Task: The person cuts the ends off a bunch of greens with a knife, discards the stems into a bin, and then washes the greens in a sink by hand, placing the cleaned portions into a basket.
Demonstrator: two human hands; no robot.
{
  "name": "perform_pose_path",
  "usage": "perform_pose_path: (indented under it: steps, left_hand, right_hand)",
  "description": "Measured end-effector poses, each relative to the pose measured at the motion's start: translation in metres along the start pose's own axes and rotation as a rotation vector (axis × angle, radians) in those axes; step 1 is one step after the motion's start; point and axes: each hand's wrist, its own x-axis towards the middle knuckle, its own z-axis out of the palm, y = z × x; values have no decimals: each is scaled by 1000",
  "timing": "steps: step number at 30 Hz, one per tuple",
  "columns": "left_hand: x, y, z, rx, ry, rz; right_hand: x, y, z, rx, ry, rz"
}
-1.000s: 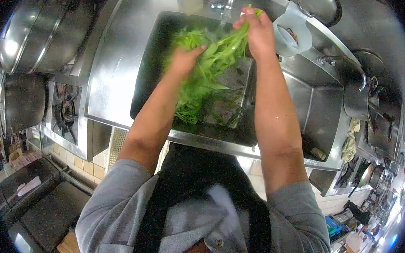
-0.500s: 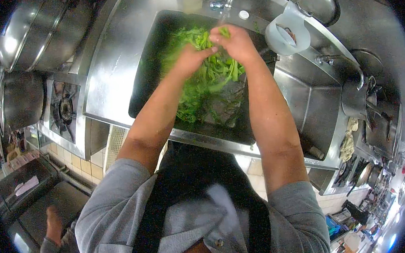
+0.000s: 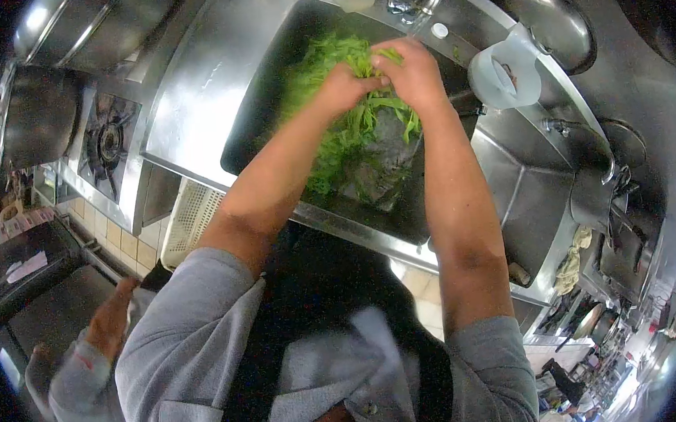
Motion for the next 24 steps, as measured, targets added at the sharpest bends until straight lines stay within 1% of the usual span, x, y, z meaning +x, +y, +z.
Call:
perform_pose_path:
  steps: [2, 3, 4, 5, 6, 8, 9, 10, 11, 15, 17, 18, 19, 20, 21, 22, 23, 24]
  left_hand:
    - [10, -27, 6, -57, 2, 31]
    - [16, -40, 8, -114, 4, 64]
    - [11, -34, 4, -115, 6, 63]
    - [3, -21, -3, -54, 17, -19]
    - [-3, -13, -10, 7, 28, -101]
    - [-1, -32, -13, -47, 35, -66]
    - [1, -45, -12, -102, 34, -31]
    - [-2, -42, -15, -232, -23, -65]
    - [-7, -39, -15, -271, 1, -46]
    - [-10, -37, -15, -353, 39, -27]
    - [-4, -35, -15, -325, 38, 2]
    - [-2, -34, -13, -297, 36, 31]
    - [-2, -25, -12, -298, 34, 32]
    - [-4, -12, -12, -215, 29, 49]
    - [-5, -3, -11, -132, 25, 66]
    - [0, -8, -7, -132, 23, 67]
    - [7, -16, -3, -87, 27, 59]
    - [12, -25, 0, -40, 31, 49]
  right_hand:
    - [5, 8, 4, 117, -33, -26]
    - [5, 9, 1, 118, -34, -28]
    - [4, 2, -6, 240, 22, 86]
    - [5, -2, -12, 363, 77, 201]
    - [7, -3, -15, 365, 73, 200]
    - [12, 2, -24, 711, 344, 283]
    - [14, 3, -28, 712, 342, 283]
    - [15, 4, -32, 744, 340, 264]
    - [16, 5, -35, 776, 339, 245]
    - [14, 9, -40, 754, 347, 237]
    - [11, 6, -37, 485, 208, 382]
    - [9, 4, -33, 483, 210, 382]
    - [5, -11, -25, 357, 57, 370]
    - [2, -21, -19, 231, -95, 355]
    - [1, -12, -6, 201, -73, 245]
    - [1, 1, 11, 169, -51, 134]
    - [3, 5, 16, 205, -80, 211]
    - [4, 10, 15, 204, -80, 211]
